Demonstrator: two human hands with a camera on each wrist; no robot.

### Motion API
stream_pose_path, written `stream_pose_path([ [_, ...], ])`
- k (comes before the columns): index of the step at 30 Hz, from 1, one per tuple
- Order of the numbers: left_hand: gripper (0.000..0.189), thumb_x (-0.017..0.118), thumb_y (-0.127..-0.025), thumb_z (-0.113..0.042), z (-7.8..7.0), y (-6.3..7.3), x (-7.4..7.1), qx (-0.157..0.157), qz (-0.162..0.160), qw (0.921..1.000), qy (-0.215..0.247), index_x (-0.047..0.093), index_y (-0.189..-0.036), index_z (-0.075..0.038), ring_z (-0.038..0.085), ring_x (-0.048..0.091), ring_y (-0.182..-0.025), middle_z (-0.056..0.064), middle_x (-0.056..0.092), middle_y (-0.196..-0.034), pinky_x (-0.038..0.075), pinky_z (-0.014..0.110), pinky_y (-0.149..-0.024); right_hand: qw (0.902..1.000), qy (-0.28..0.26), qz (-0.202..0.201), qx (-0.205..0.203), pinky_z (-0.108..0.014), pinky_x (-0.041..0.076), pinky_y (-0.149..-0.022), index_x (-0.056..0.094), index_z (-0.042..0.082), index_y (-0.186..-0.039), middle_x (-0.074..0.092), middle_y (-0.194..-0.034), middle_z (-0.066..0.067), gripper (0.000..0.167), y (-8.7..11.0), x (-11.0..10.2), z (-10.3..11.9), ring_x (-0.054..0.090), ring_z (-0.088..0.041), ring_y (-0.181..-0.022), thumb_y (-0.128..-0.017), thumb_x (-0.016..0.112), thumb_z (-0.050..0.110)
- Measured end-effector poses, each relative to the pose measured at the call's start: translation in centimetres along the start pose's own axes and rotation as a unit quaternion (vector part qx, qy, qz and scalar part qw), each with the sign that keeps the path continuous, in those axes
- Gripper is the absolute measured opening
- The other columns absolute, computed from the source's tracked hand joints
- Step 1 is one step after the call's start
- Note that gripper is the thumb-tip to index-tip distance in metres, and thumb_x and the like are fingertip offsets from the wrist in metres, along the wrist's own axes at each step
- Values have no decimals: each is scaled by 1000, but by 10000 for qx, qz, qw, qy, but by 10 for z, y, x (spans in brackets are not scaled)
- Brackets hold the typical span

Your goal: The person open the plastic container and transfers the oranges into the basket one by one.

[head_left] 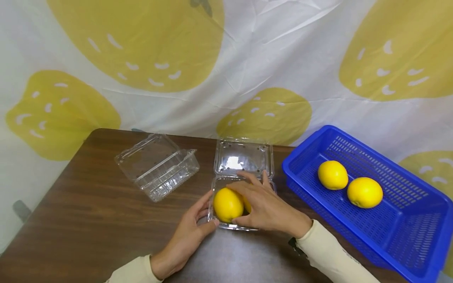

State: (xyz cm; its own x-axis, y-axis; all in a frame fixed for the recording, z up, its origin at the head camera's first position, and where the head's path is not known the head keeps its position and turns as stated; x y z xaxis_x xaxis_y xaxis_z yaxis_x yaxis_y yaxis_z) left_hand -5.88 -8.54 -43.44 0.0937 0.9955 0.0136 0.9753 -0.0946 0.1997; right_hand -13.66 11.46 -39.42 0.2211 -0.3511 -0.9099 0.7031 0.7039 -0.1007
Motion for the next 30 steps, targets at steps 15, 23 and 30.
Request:
stream_pose_path([
  [15, 78, 74, -97, -2, 1, 2, 1, -21, -33, 10000, -43, 45, -169, -13, 40, 50, -146, 19, 53, -158, 46, 55, -119, 9966, -259, -698, -340, -85, 6, -123, 65, 18, -148, 67, -149, 5, 82, 4, -4, -1, 41, -28, -156, -77, 99, 43],
  [23, 79, 74, -98, -3, 1, 3, 1, -17, 19, 10000, -96, 43, -170, -12, 42, 48, -147, 23, 49, -160, 46, 54, -120, 9896, -371, -1256, -598, -85, 9, -124, 63, 15, -148, 69, -146, 1, 88, 6, -23, 4, 43, -29, -154, -74, 102, 39],
  [30, 80, 74, -97, -1, 1, 2, 2, 121, 10, 9999, -52, 42, -169, -8, 41, 50, -145, 22, 52, -159, 47, 49, -117, 9878, -347, -1376, -637, -84, 8, -124, 63, 17, -150, 72, -139, 4, 87, 9, -34, 4, 43, -30, -153, -74, 101, 39],
])
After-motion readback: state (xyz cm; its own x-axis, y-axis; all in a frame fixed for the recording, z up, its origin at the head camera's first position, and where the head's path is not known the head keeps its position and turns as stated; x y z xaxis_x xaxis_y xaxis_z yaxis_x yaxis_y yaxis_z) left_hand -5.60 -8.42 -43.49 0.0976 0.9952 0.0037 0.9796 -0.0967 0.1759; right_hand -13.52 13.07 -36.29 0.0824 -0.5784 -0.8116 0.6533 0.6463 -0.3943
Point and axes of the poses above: each hand's wrist, its own y-axis away from the middle knuckle, its own x-axis out of the palm, z = x × y, the point moved 4 cm from there along -y, towards the middle knuckle
